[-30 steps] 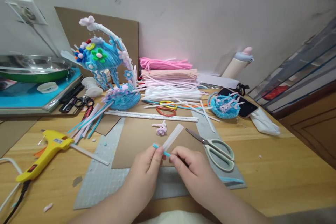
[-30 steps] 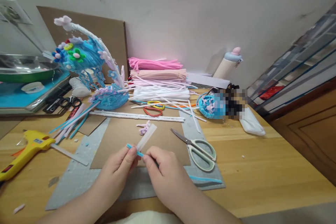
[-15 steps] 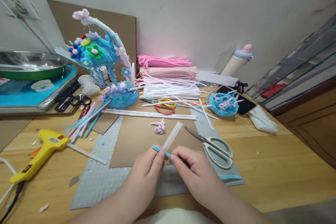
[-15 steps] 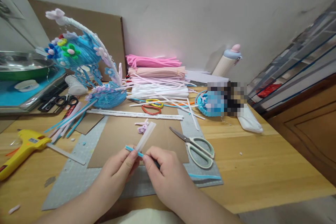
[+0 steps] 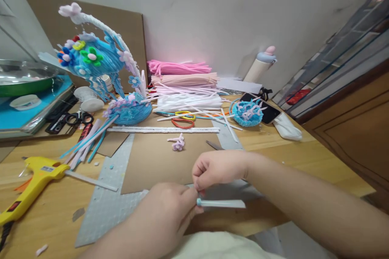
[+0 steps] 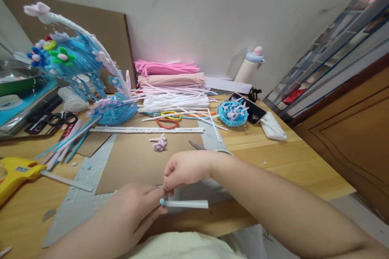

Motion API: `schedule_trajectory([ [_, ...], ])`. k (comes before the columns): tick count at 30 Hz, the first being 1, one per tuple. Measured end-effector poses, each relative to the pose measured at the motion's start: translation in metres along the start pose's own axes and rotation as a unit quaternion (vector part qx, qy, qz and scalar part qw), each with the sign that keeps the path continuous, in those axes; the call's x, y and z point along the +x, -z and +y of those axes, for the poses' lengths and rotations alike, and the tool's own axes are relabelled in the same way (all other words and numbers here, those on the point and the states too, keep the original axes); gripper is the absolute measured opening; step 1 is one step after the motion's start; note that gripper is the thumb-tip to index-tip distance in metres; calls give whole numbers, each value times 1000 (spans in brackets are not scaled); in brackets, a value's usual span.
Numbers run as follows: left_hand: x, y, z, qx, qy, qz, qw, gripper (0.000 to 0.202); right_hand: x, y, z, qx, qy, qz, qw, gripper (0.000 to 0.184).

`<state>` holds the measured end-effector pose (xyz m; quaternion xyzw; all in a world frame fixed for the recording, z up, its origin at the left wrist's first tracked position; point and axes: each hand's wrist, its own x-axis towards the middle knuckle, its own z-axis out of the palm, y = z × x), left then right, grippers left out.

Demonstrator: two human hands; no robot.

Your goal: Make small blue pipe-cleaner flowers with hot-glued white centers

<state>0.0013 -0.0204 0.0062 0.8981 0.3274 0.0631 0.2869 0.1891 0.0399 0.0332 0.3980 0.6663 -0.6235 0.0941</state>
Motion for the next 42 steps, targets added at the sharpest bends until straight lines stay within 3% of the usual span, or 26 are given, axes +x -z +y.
schedule_trajectory([
  [2, 1, -2, -2, 35, 66, 18, 997, 24, -6, -7, -20, -60, -11, 69, 996, 12],
  [4, 1, -3, -4, 1, 125, 41, 991, 23, -15, -21, -36, -250, 14, 219, 943, 16],
  [6, 2, 0, -6, -80, 159, 68, 982, 24, -22, -37, -43, -356, 65, 289, 886, 17],
  [8, 3, 3, -7, -180, 172, 102, 963, 26, -26, -50, -40, -375, 93, 342, 857, 18],
  [11, 4, 6, -7, -338, 189, 135, 912, 33, -27, -61, -26, -299, 140, 427, 842, 20],
  [13, 6, 5, -5, -447, 193, 136, 863, 34, -24, -67, -16, -270, 162, 452, 835, 22],
  [16, 8, 2, -3, -574, 202, 113, 786, 34, -19, -76, -5, -305, 189, 465, 809, 23],
  [19, 7, 1, -2, -638, 224, 82, 732, 36, -17, -81, 2, -337, 209, 469, 789, 22],
  [20, 6, 2, -2, -651, 223, 74, 722, 37, -17, -81, 4, -323, 216, 464, 797, 22],
  [22, 3, 5, -3, -670, 206, 52, 711, 39, -17, -75, 8, -223, 228, 429, 845, 24],
  [24, 0, 7, -5, -679, 174, 17, 713, 41, -17, -64, 11, -38, 233, 340, 910, 22],
  [26, -4, 10, -7, -664, 145, -27, 733, 42, -16, -50, 13, 139, 202, 200, 949, 18],
  [29, -8, 12, -6, -562, 113, -103, 813, 40, -10, -29, 11, 222, 85, -12, 971, 12],
  [31, -9, 12, -5, -445, 105, -117, 882, 36, -5, -20, 7, 175, 42, -62, 982, 9],
  [33, -9, 10, -5, -324, 113, -77, 936, 34, -3, -17, 0, 82, 34, -26, 996, 9],
  [36, -7, 6, -7, -209, 155, 12, 966, 36, -5, -21, -10, -53, 50, 116, 991, 8],
  [39, -2, 2, -10, -218, 196, 39, 955, 35, -13, -32, -16, -156, 87, 234, 956, 11],
  [42, 3, 1, -11, -336, 210, 45, 917, 36, -21, -45, -16, -258, 118, 312, 907, 17],
])
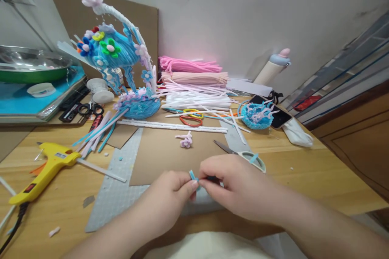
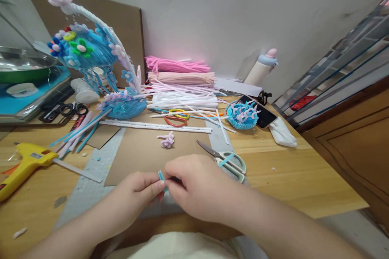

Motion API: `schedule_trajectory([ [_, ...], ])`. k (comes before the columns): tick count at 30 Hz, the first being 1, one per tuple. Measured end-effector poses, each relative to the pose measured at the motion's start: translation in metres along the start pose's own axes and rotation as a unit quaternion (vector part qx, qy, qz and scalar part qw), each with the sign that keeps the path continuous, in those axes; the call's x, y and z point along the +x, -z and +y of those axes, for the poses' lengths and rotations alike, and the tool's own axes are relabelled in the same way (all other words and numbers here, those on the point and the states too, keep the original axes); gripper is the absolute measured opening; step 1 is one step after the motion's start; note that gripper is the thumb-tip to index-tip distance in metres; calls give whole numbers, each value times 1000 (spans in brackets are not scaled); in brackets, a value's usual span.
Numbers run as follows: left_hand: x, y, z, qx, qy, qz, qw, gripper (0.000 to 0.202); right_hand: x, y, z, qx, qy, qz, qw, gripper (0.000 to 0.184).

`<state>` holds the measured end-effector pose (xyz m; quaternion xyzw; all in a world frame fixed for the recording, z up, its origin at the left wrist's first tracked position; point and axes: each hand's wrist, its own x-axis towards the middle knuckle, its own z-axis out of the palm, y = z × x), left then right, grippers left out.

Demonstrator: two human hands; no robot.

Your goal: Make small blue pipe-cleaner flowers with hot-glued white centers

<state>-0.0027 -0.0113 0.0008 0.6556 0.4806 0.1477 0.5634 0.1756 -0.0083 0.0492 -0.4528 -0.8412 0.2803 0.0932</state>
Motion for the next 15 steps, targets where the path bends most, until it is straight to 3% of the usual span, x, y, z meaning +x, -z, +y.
schedule_trajectory([
  [5, 2, 1, 6, -242, 62, -36, 967, 40, -15, -15, 0, -71, 66, 127, 987, 19],
  [10, -1, -1, 11, -344, 103, -41, 932, 41, -22, -38, 3, -28, 51, 213, 975, 22],
  [13, -4, -2, 8, -394, 90, -57, 913, 38, -23, -47, 5, 60, 31, 239, 969, 20],
  [15, -6, 0, 5, -413, 77, -82, 904, 37, -20, -47, 9, 199, -4, 206, 958, 19],
])
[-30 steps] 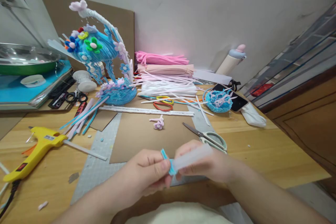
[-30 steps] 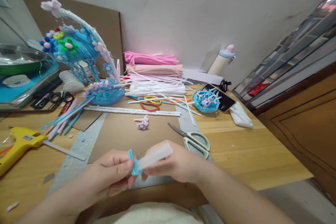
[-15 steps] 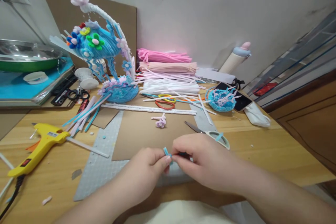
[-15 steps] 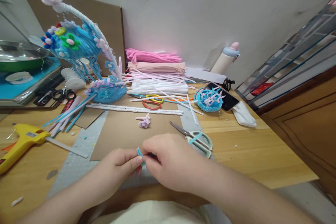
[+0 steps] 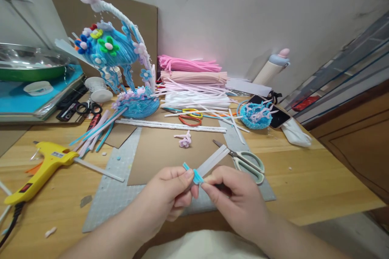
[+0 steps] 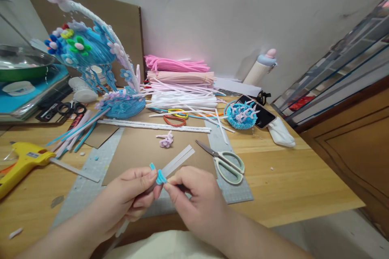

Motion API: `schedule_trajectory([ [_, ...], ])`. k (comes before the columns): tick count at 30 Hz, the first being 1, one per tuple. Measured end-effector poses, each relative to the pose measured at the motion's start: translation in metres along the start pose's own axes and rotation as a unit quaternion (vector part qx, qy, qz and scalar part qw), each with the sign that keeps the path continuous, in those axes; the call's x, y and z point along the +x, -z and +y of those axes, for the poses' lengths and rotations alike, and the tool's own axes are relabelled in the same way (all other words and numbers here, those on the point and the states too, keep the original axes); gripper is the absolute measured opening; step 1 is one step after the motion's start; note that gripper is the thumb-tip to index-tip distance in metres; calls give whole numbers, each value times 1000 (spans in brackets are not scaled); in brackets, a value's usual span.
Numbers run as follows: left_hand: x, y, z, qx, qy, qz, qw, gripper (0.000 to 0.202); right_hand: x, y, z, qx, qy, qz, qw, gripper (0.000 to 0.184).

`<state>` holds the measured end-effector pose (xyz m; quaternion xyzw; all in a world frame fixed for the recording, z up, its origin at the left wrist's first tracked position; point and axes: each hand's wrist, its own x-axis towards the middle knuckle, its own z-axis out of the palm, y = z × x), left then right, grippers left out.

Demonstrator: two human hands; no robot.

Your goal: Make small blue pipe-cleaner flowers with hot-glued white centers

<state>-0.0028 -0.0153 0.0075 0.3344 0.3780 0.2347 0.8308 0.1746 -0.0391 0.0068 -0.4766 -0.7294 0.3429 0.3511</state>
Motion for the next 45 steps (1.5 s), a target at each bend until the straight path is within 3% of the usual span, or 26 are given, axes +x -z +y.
schedule_trajectory([
  [2, -3, 3, 0, 2, 5, -41, 999, 37, 7, 6, 6, 156, -84, -70, 982, 21],
  [4, -6, 4, 2, 44, 13, -86, 995, 39, 19, 15, 12, 264, -149, -189, 934, 26],
  [6, -9, 4, 4, 143, 19, -124, 982, 40, 30, 23, 15, 282, -205, -361, 865, 32],
  [8, -13, 1, 7, 270, 14, -147, 951, 37, 41, 27, 16, 263, -238, -476, 805, 34],
  [9, -14, 1, 8, 328, 6, -148, 933, 34, 45, 27, 15, 253, -251, -508, 784, 34],
  [11, -16, 0, 8, 419, -17, -131, 898, 33, 51, 25, 13, 239, -273, -522, 772, 30],
  [15, -17, 2, 3, 534, -47, -59, 842, 37, 58, 24, 10, 201, -258, -475, 817, 15],
  [17, -14, 4, -1, 552, -49, -27, 832, 37, 58, 27, 7, 144, -230, -455, 848, 13],
  [21, -5, 7, -1, 527, -43, 33, 848, 39, 47, 33, -5, -3, -194, -338, 921, 11],
  [24, 2, 6, 1, 475, -54, 73, 875, 40, 29, 33, -19, -139, -62, -198, 968, 11],
  [27, 5, 3, 1, 378, -73, 87, 919, 38, 11, 27, -26, -279, 108, -85, 951, 18],
  [30, 5, -1, 0, 232, -49, 58, 970, 37, 0, 21, -23, -305, 171, -27, 936, 22],
  [33, 3, -3, 0, 111, -3, 29, 993, 37, -6, 14, -12, -267, 191, 22, 944, 15],
  [36, 1, -4, 1, 36, 28, 10, 999, 35, -9, 8, -4, -230, 193, 73, 951, 12],
  [45, -3, 0, 2, -51, 56, -54, 996, 36, -10, 3, -3, -170, 163, 72, 969, 12],
])
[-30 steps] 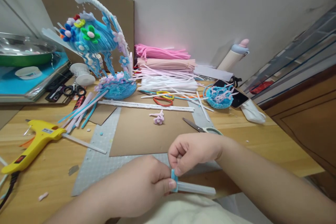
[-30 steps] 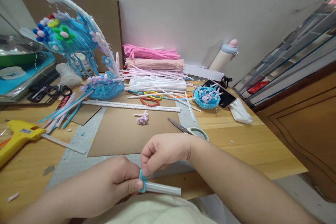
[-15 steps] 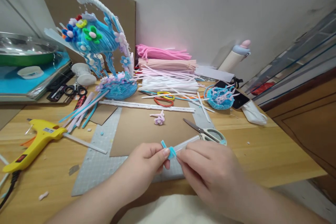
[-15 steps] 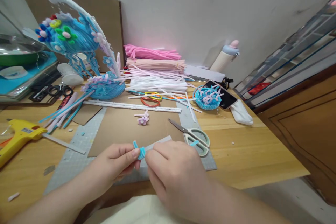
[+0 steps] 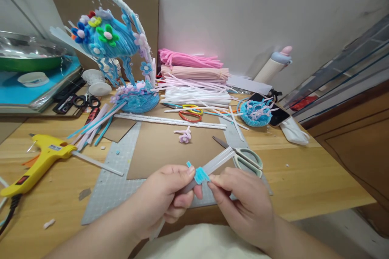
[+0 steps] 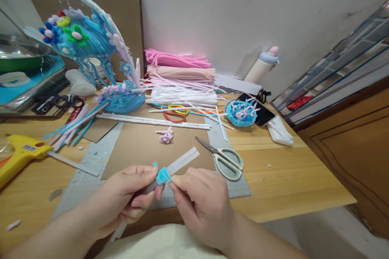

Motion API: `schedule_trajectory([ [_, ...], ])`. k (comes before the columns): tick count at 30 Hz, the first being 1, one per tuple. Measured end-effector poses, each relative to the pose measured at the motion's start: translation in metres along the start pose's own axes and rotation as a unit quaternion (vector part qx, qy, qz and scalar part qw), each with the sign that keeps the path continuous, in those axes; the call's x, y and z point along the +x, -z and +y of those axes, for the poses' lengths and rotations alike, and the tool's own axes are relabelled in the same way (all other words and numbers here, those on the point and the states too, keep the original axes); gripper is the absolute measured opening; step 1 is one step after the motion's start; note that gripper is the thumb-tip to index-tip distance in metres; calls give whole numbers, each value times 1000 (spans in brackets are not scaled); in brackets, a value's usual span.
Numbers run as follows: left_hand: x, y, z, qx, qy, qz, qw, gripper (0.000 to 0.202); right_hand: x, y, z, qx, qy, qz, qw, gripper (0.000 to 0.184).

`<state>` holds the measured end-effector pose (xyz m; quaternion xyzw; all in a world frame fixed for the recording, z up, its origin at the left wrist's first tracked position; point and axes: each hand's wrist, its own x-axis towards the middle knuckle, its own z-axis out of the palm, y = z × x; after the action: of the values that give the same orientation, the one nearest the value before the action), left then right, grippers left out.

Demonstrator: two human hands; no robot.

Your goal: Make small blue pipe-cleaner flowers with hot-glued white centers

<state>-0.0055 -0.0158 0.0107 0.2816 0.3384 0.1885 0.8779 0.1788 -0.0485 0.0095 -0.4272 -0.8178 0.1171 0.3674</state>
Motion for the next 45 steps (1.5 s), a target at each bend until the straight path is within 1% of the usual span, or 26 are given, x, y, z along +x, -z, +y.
schedule_trajectory([
  [5, -2, 1, 0, -3, -6, -10, 1000, 38, 1, 0, -1, 8, 1, 6, 1000, 13],
  [15, -2, -1, 1, 1, -8, -2, 1000, 37, -3, -2, -1, 16, -5, 13, 1000, 11],
  [17, -2, -1, 0, 3, -11, -3, 1000, 37, -2, -3, 1, 50, -17, 13, 999, 12],
  [19, -3, 0, 0, 12, -13, -9, 1000, 36, 1, -4, 7, 158, -70, -6, 985, 13],
  [20, -3, 0, 0, 22, -15, -13, 1000, 36, 4, -3, 12, 235, -113, -36, 965, 16],
  [21, -4, 0, 1, 40, -16, -23, 999, 37, 8, -2, 18, 318, -165, -92, 929, 20],
  [22, -5, 0, 1, 68, -15, -37, 997, 38, 13, -1, 25, 393, -210, -160, 881, 27],
  [23, -6, 0, 1, 110, -12, -51, 993, 39, 18, 0, 32, 441, -249, -280, 816, 32],
  [24, -7, 0, 2, 166, -8, -58, 984, 39, 24, 0, 38, 470, -283, -383, 743, 35],
  [25, -8, 0, 2, 230, -5, -58, 971, 38, 29, 1, 43, 471, -316, -450, 690, 34],
  [26, -10, 0, 3, 298, -7, -51, 953, 36, 35, 0, 46, 465, -332, -502, 650, 32],
  [27, -11, 0, 3, 361, -14, -37, 932, 34, 40, 0, 49, 457, -339, -527, 631, 29],
  [28, -12, 1, 3, 413, -26, -21, 910, 34, 44, -1, 50, 447, -341, -541, 626, 24],
  [29, -13, 1, 2, 453, -38, -7, 891, 34, 49, -2, 50, 438, -338, -546, 630, 19],
  [31, -12, 3, 2, 506, -58, 24, 860, 36, 56, -1, 47, 422, -333, -539, 648, 12],
  [32, -11, 5, 1, 525, -64, 47, 847, 37, 58, 0, 45, 407, -328, -530, 668, 9],
  [33, -10, 6, 0, 542, -69, 74, 834, 39, 60, 2, 43, 379, -317, -517, 699, 7],
  [34, -8, 7, 0, 556, -73, 98, 822, 40, 62, 5, 40, 335, -298, -501, 740, 5],
  [36, -3, 8, -1, 573, -78, 134, 805, 40, 62, 11, 33, 200, -235, -458, 834, 4],
  [37, -1, 9, -2, 576, -80, 145, 801, 40, 62, 14, 30, 123, -193, -432, 872, 3],
  [38, 2, 9, -2, 576, -80, 152, 799, 40, 60, 15, 26, 54, -151, -406, 900, 1],
  [39, 3, 9, -3, 574, -83, 161, 799, 39, 59, 17, 22, -2, -110, -382, 918, 2],
  [40, 5, 8, -4, 567, -88, 172, 801, 38, 56, 16, 19, -50, -70, -361, 929, 4],
  [41, 7, 8, -5, 556, -96, 183, 805, 37, 54, 15, 16, -92, -32, -345, 933, 6],
  [43, 9, 8, -8, 529, -112, 205, 816, 36, 48, 11, 11, -162, 26, -330, 929, 8],
  [45, 12, 9, -10, 505, -126, 219, 825, 33, 41, 5, 8, -215, 61, -310, 924, 10],
])
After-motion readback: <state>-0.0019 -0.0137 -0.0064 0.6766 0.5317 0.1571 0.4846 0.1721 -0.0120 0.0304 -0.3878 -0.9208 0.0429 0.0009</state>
